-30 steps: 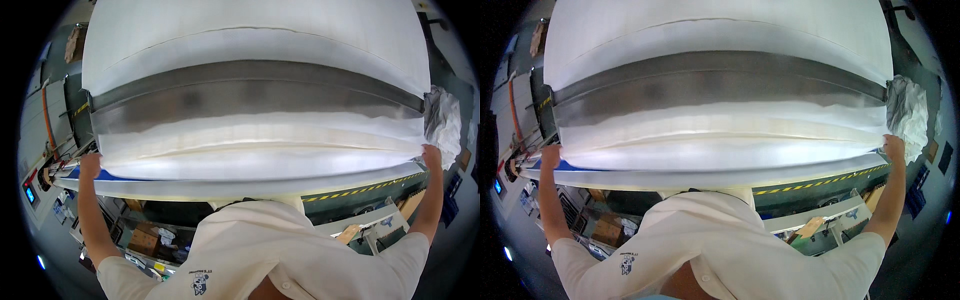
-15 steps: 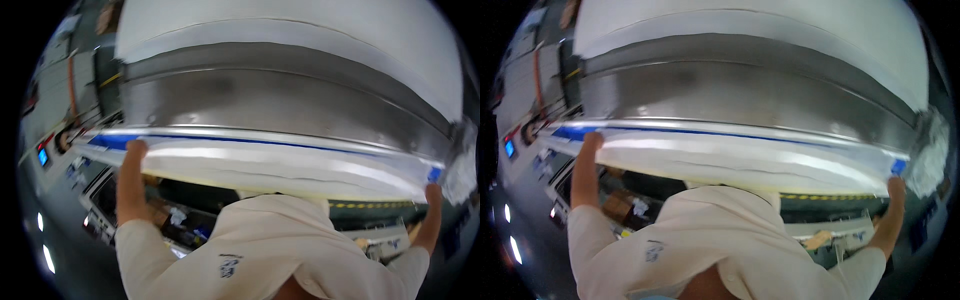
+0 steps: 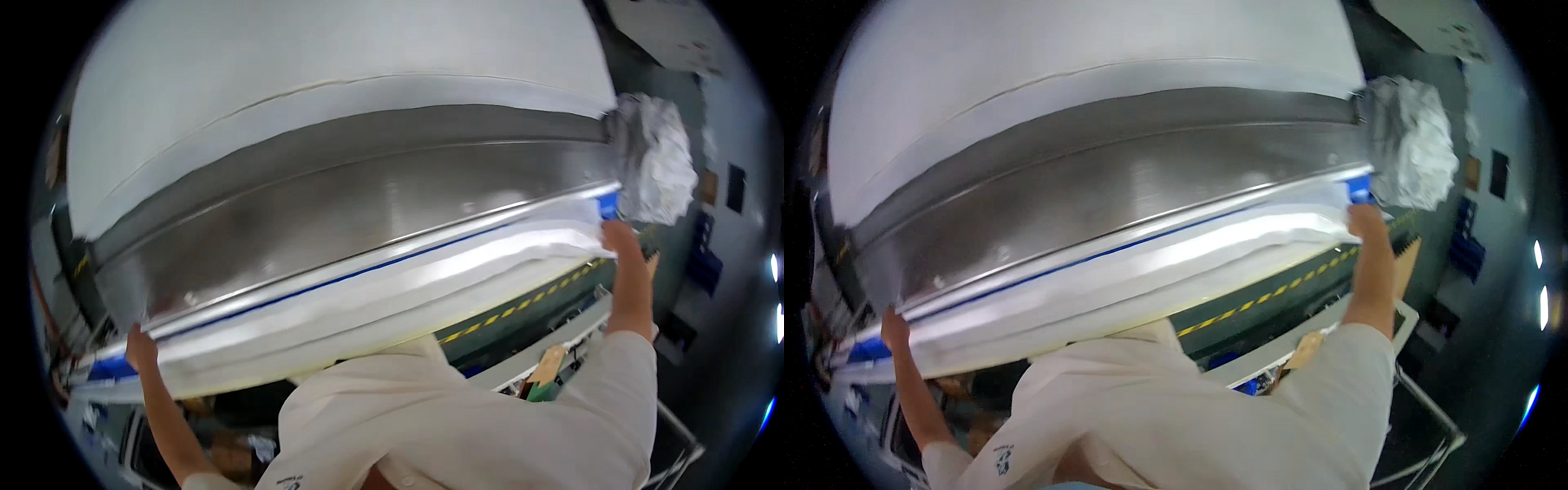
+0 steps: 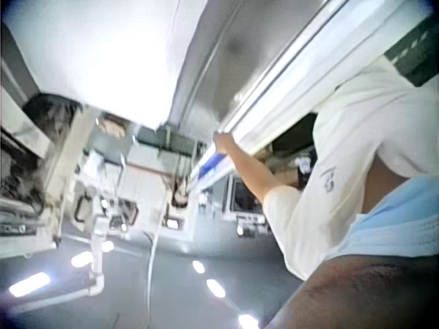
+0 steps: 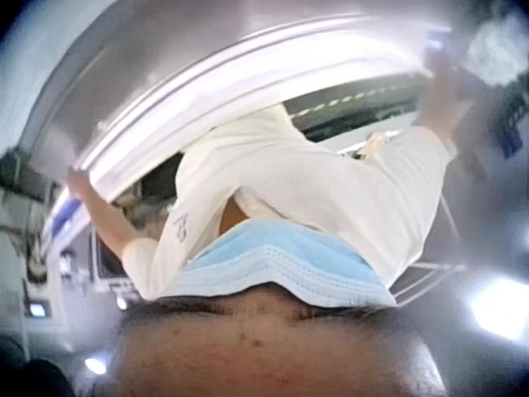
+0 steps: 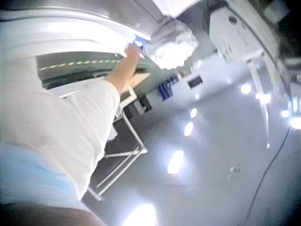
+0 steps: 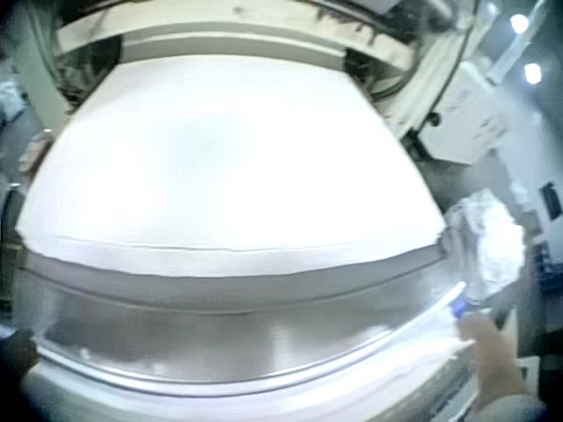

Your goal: The person repeatedly feeds large white sheets of paper into a machine by hand. They lift the paper, place it onto the machine's rollers, and push it through, repeating this action continuously.

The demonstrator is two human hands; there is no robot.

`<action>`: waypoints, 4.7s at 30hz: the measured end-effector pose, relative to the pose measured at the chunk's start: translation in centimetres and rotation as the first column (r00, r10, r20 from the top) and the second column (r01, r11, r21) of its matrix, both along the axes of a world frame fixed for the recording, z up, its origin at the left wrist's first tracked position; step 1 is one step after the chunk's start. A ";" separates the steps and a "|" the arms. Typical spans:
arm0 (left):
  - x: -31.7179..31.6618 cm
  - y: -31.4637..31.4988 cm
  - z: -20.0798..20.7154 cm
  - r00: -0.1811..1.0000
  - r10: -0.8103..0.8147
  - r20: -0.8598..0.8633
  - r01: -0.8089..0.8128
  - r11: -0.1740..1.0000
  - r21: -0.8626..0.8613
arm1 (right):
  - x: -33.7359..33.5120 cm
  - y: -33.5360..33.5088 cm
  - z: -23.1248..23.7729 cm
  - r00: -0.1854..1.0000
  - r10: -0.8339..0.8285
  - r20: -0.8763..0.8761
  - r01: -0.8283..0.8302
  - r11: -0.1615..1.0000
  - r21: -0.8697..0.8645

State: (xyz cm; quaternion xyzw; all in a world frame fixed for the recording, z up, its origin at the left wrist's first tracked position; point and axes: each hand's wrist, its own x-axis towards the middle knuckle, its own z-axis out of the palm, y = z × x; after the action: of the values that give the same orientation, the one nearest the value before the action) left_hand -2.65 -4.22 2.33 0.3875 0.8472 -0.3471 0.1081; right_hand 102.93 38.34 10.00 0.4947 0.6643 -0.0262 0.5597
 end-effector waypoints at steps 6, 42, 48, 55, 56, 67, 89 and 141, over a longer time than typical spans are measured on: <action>6.3 6.7 2.6 0.999 0.047 0.021 -0.048 0.998 0.034 | -2.7 0.3 0.1 0.997 -0.070 0.015 0.067 0.987 0.149; 14.1 10.0 3.2 0.975 -0.074 0.210 -0.023 0.905 0.424 | -6.4 1.4 -2.2 0.886 -0.252 -0.390 0.334 0.930 0.157; 26.4 13.0 3.5 0.927 -0.134 0.351 -0.135 0.754 0.643 | -14.6 -1.9 -3.9 0.780 -0.263 -0.567 0.413 0.898 0.152; 36.6 14.7 5.2 0.689 -0.411 0.596 -0.230 0.657 0.718 | -22.9 -6.1 -3.6 0.711 -0.238 -0.662 0.433 0.889 0.147; 37.1 14.7 5.6 0.659 -0.448 0.604 -0.224 0.650 0.726 | -24.0 -6.7 -3.8 0.701 -0.241 -0.671 0.426 0.896 0.123; 37.0 14.3 6.5 0.624 -0.516 0.587 -0.178 0.638 0.749 | -42.1 -18.3 -6.9 -0.029 -0.682 -0.731 0.447 0.645 -0.620; 32.9 12.0 8.4 0.363 -0.403 0.840 0.106 0.914 0.392 | -52.0 -20.0 -3.7 -0.011 -0.581 -0.814 -0.137 0.807 -0.574; 3.8 15.1 -2.7 0.978 -0.169 0.119 -0.047 0.380 0.924 | -97.0 -7.4 -2.2 -0.007 -0.054 -0.999 -0.268 0.962 -0.050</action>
State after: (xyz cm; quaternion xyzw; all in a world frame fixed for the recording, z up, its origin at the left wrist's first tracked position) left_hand 1.11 10.92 -0.37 0.4448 0.8669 0.2179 -0.0565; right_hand 5.90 30.99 7.82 0.2102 0.8919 -0.3999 -0.0211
